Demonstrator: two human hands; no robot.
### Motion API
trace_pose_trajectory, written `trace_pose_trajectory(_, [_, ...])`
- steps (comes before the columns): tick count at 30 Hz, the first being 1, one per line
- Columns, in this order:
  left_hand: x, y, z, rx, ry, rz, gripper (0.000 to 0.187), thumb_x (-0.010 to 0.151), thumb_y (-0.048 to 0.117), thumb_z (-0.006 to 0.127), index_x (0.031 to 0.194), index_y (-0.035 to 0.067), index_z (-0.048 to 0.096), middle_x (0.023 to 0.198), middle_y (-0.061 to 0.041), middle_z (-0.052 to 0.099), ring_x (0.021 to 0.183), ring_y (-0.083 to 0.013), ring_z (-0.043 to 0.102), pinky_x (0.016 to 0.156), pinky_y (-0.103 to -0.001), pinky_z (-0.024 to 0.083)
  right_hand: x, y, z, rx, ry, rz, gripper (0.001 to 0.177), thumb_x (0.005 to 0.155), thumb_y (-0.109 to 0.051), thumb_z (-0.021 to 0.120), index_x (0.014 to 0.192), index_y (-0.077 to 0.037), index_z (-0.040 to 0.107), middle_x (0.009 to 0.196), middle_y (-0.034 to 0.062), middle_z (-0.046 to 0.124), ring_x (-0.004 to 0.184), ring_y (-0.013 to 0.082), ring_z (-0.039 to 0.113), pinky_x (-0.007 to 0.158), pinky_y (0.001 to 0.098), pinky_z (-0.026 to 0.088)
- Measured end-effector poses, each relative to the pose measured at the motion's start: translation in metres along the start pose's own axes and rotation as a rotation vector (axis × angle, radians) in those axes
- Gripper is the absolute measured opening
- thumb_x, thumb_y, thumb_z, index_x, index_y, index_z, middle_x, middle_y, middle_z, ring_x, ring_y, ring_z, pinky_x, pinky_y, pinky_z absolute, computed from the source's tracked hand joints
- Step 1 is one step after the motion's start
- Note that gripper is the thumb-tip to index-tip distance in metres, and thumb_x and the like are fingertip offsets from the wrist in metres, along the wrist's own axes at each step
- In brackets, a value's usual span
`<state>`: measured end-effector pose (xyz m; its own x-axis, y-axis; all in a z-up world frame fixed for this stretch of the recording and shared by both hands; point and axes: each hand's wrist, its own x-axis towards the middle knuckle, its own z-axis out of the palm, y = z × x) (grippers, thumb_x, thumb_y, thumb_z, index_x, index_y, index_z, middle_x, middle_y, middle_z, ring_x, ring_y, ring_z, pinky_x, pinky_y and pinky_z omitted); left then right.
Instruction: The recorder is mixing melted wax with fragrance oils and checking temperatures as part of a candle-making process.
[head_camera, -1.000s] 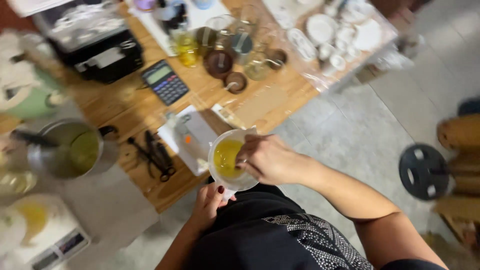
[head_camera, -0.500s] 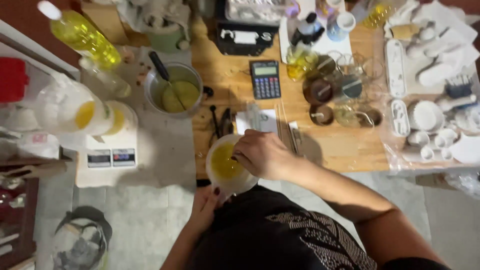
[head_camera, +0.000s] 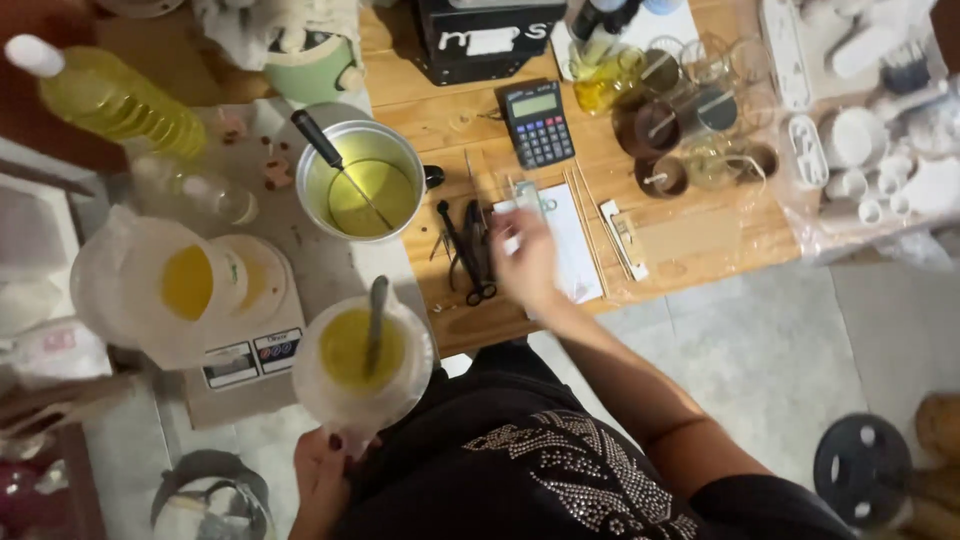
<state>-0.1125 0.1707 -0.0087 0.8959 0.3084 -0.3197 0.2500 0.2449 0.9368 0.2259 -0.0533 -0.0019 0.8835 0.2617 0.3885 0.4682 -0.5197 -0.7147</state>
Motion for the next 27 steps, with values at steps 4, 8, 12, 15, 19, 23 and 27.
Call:
trace_pose_trajectory(4, [-0.009,-0.008,-0.028,-0.104,-0.026,-0.014,0.059,0.099,0.052,0.058,0.093,-0.006,0.069,0.080,-0.006,0.072,0.066,-0.0125,0.061,0.059,-0.028,0.046,-0.046,-0.042,0.044,-0.277,-0.142,-0.242,0.029,0.081,-0.012,0.070,0.109,-0.005,0.069,0.111,0.0137,0.068,0.104,0.0330,0.064,0.088,0.0475,0.051])
trace_pose_trajectory(8, [-0.005,-0.034,-0.047,-0.073,0.031,-0.070,0.064,0.097,0.056,0.056,0.092,-0.006,0.072,0.064,-0.005,0.065,0.051,-0.0103,0.049,0.048,-0.026,0.031,-0.055,-0.020,0.078,-0.475,-0.423,-0.372,0.059,0.081,-0.027,0.068,0.133,-0.001,0.060,0.147,0.0178,0.055,0.140,0.0337,0.048,0.110,0.0563,0.036])
trace_pose_trajectory(12, [0.003,-0.055,-0.056,-0.074,-0.005,-0.123,0.067,0.097,0.057,0.056,0.091,-0.007,0.074,0.063,-0.006,0.064,0.050,-0.0103,0.047,0.047,-0.026,0.030,-0.058,0.021,0.082,-0.494,-0.356,-0.426,0.056,0.101,-0.031,0.062,0.144,0.005,0.055,0.159,0.0186,0.043,0.153,0.0322,0.036,0.124,0.0567,0.030])
trace_pose_trajectory(15, [0.005,-0.065,-0.058,-0.073,-0.008,-0.153,0.069,0.098,0.058,0.055,0.090,-0.008,0.074,0.062,-0.007,0.063,0.049,-0.0103,0.046,0.047,-0.026,0.030,-0.057,0.031,0.075,-0.490,-0.392,-0.387,0.052,0.102,-0.031,0.060,0.142,0.003,0.056,0.162,0.0175,0.041,0.155,0.0302,0.033,0.123,0.0556,0.030])
trace_pose_trajectory(19, [0.006,-0.072,-0.053,-0.075,0.005,-0.174,0.071,0.098,0.059,0.055,0.089,-0.008,0.075,0.061,-0.007,0.062,0.048,-0.0103,0.045,0.047,-0.026,0.029,-0.053,0.046,0.061,-0.553,-0.434,-0.375,0.055,0.100,-0.031,0.059,0.143,0.002,0.055,0.162,0.0167,0.042,0.154,0.0287,0.032,0.121,0.0549,0.029])
trace_pose_trajectory(23, [0.017,-0.050,-0.021,-0.072,0.031,-0.149,0.067,0.097,0.057,0.056,0.089,-0.007,0.074,0.063,-0.007,0.063,0.049,-0.0107,0.047,0.048,-0.027,0.031,-0.048,0.055,0.049,-0.583,-0.459,-0.380,0.056,0.101,-0.034,0.058,0.145,0.000,0.053,0.161,0.0147,0.040,0.155,0.0319,0.028,0.121,0.0628,0.025])
trace_pose_trajectory(27, [0.041,-0.046,0.005,0.435,0.058,-0.123,0.068,0.096,0.057,0.042,0.075,0.004,0.079,0.058,-0.001,0.071,0.045,-0.0100,0.057,0.043,-0.028,0.039,-0.044,0.061,0.041,-0.619,-0.506,-0.357,0.061,0.094,-0.036,0.060,0.144,-0.001,0.053,0.159,0.0140,0.043,0.152,0.0328,0.029,0.117,0.0696,0.022])
